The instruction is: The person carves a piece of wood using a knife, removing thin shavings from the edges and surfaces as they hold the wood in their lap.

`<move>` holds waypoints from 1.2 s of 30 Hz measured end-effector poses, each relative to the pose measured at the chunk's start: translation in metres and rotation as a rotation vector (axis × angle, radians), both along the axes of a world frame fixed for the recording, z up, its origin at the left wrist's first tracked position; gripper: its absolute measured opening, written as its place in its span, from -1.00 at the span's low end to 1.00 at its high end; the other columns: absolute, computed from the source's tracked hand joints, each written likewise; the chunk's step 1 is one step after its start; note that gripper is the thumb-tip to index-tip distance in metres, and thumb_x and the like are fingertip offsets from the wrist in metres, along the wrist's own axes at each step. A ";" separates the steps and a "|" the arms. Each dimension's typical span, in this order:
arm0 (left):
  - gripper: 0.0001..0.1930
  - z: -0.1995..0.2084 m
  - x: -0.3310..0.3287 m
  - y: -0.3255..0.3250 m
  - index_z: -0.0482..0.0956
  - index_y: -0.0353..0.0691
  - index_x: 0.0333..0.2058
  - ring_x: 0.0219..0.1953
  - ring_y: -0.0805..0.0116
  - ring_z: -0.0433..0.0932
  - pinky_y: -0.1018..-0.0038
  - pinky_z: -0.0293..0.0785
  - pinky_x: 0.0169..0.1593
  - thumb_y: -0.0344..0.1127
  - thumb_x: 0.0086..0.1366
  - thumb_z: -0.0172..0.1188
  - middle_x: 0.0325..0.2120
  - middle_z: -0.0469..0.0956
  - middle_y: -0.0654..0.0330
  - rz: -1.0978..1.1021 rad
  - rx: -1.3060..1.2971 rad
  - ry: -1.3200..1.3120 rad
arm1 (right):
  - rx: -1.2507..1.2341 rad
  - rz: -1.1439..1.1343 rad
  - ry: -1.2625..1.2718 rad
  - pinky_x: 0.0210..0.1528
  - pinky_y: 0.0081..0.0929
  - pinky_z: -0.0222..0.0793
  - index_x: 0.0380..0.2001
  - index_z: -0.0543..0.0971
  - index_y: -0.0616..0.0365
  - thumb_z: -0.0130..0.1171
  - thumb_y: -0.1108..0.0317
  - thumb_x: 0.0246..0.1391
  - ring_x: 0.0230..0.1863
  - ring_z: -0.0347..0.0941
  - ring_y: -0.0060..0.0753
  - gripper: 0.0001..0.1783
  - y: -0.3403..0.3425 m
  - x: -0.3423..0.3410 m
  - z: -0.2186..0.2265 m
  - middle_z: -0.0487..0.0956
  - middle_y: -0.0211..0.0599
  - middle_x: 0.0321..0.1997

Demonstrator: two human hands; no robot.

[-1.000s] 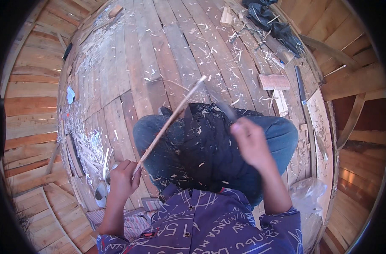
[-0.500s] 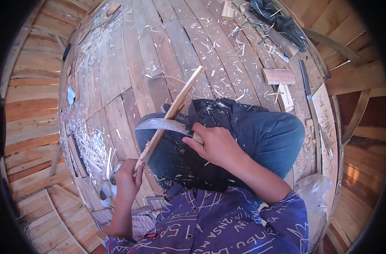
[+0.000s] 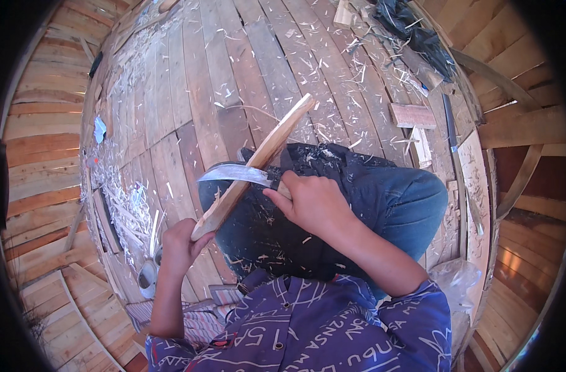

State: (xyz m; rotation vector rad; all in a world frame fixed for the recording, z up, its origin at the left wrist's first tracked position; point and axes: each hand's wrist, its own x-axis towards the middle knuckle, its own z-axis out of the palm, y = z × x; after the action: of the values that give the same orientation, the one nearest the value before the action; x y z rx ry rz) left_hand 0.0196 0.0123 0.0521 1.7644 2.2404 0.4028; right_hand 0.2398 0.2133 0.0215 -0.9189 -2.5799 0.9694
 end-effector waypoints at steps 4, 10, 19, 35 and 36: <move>-0.64 0.004 -0.001 0.001 0.37 -0.29 -0.51 -0.59 0.01 0.44 0.26 0.34 -0.51 -0.25 -0.01 0.41 -0.65 0.38 0.02 0.012 -0.056 -0.037 | 0.082 -0.020 -0.005 -0.60 -0.19 0.39 -0.56 0.44 0.15 0.16 0.01 0.09 -0.64 0.50 -0.04 -0.59 0.003 0.002 -0.006 0.49 -0.13 -0.73; -0.65 0.005 -0.002 0.003 0.37 -0.31 -0.50 -0.57 -0.03 0.45 0.25 0.36 -0.48 -0.24 0.02 0.40 -0.63 0.40 0.00 0.044 -0.089 -0.127 | 0.209 -0.074 -0.020 -0.61 -0.23 0.40 -0.57 0.43 0.12 0.19 -0.01 0.06 -0.64 0.50 -0.09 -0.58 0.007 0.008 -0.014 0.50 -0.18 -0.69; -0.59 -0.001 0.003 0.018 0.40 -0.36 -0.43 -0.61 0.00 0.55 0.33 0.43 -0.55 -0.13 0.08 0.38 -0.63 0.46 -0.08 0.047 -0.144 -0.238 | 0.184 -0.386 -0.122 -0.59 -0.19 0.38 -0.53 0.46 0.18 0.19 -0.02 0.06 -0.62 0.49 -0.02 -0.56 0.032 0.032 -0.018 0.50 -0.08 -0.67; -0.54 -0.020 0.035 0.038 0.41 -0.29 -0.43 -0.64 -0.02 0.55 0.30 0.43 -0.56 0.00 0.06 0.38 -0.79 0.44 -0.03 0.017 -0.302 -0.304 | 0.114 -0.111 -0.191 -0.55 -0.16 0.43 -0.58 0.50 0.14 0.09 -0.11 0.09 -0.62 0.50 -0.02 -0.50 0.025 0.064 -0.027 0.53 -0.10 -0.68; -0.54 -0.022 0.037 0.039 0.41 -0.29 -0.43 -0.65 -0.01 0.55 0.31 0.42 -0.57 0.00 0.05 0.39 -0.79 0.43 -0.02 0.014 -0.310 -0.293 | 0.181 -0.152 -0.194 -0.54 -0.14 0.43 -0.60 0.50 0.14 0.11 -0.13 0.07 -0.62 0.50 -0.01 -0.49 0.029 0.069 -0.026 0.52 -0.10 -0.68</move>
State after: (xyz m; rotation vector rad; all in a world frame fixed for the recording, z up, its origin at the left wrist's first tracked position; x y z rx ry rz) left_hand 0.0568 0.0515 0.0302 1.4320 1.9868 0.2771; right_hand 0.3087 0.2421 -0.0046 -1.1895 -2.6517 0.6227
